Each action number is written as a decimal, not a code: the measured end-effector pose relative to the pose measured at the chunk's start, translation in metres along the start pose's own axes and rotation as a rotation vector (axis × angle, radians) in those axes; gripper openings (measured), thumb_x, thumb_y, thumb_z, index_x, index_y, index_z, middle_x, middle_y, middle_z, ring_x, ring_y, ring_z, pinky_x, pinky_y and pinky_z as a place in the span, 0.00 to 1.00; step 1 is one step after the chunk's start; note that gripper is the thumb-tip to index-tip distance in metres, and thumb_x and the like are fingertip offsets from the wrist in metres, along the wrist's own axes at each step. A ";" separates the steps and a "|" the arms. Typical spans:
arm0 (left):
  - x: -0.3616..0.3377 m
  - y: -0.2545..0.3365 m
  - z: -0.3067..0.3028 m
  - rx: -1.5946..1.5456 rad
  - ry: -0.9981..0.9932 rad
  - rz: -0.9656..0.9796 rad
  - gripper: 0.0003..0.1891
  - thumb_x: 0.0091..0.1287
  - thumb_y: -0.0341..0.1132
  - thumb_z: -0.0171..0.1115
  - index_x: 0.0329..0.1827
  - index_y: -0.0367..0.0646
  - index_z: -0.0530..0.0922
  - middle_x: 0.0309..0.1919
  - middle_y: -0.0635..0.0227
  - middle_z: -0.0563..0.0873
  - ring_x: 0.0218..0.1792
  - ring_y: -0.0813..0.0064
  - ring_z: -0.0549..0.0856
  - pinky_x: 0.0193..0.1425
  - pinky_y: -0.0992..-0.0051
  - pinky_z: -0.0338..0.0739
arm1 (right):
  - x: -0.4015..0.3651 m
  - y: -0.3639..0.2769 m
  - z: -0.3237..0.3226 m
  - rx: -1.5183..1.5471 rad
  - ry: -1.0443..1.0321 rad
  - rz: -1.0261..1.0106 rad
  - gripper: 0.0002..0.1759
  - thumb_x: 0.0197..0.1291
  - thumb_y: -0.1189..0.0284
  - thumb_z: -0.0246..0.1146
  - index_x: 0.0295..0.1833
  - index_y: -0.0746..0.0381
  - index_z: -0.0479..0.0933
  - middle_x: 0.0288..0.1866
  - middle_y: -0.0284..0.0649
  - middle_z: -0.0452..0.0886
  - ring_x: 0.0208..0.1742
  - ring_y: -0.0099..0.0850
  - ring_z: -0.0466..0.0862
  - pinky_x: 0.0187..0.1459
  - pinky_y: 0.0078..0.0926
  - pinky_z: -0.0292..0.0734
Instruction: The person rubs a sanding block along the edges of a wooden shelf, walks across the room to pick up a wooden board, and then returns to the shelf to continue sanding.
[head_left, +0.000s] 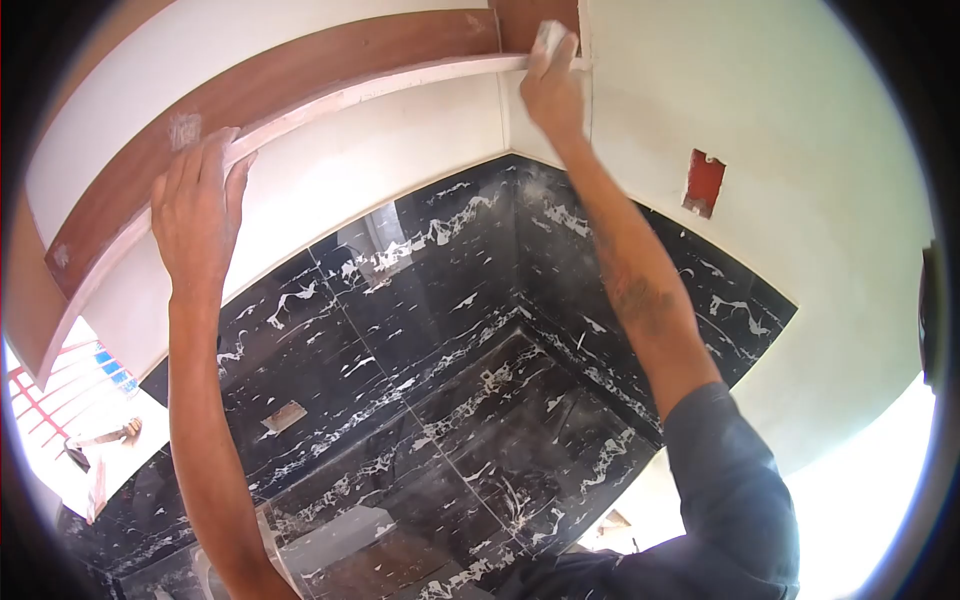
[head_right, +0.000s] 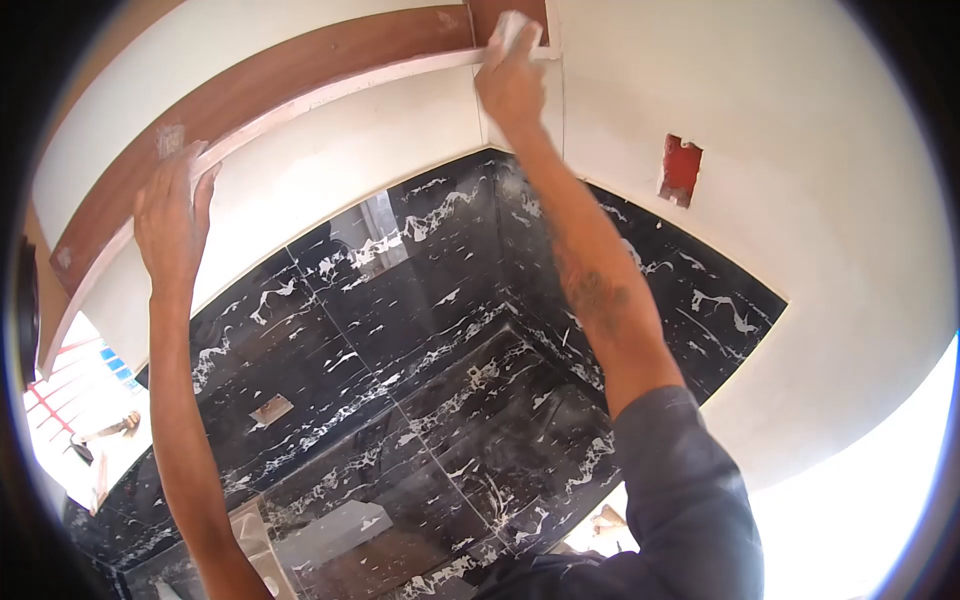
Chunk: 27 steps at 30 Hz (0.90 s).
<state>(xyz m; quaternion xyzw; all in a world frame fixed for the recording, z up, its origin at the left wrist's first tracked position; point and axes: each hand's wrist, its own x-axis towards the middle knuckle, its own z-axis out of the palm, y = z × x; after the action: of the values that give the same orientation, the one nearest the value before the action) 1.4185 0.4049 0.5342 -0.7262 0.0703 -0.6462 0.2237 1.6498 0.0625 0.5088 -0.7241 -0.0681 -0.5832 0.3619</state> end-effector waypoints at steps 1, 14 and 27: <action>0.002 0.001 0.000 0.000 0.012 0.006 0.16 0.69 0.41 0.69 0.57 0.48 0.84 0.51 0.68 0.89 0.54 0.69 0.86 0.55 0.66 0.75 | -0.003 -0.004 -0.001 0.015 0.002 0.016 0.43 0.75 0.50 0.53 0.83 0.65 0.48 0.41 0.75 0.79 0.36 0.70 0.83 0.40 0.60 0.82; 0.005 0.000 -0.003 -0.021 0.018 0.005 0.16 0.68 0.40 0.70 0.56 0.47 0.84 0.50 0.69 0.89 0.53 0.69 0.86 0.53 0.67 0.75 | -0.010 0.010 -0.033 -0.166 -0.223 0.044 0.42 0.77 0.50 0.48 0.85 0.61 0.46 0.56 0.77 0.78 0.54 0.68 0.83 0.56 0.58 0.78; 0.000 -0.003 -0.001 -0.051 -0.080 -0.040 0.17 0.71 0.41 0.67 0.60 0.49 0.83 0.56 0.66 0.88 0.57 0.66 0.84 0.58 0.65 0.73 | 0.017 0.005 -0.020 -0.056 -0.095 -0.032 0.42 0.74 0.47 0.51 0.82 0.62 0.52 0.42 0.76 0.80 0.41 0.68 0.85 0.47 0.59 0.82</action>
<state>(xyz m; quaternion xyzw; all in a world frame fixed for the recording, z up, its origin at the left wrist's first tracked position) 1.4169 0.4074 0.5356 -0.7581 0.0632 -0.6191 0.1949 1.6419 0.0414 0.5226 -0.7598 -0.0803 -0.5555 0.3283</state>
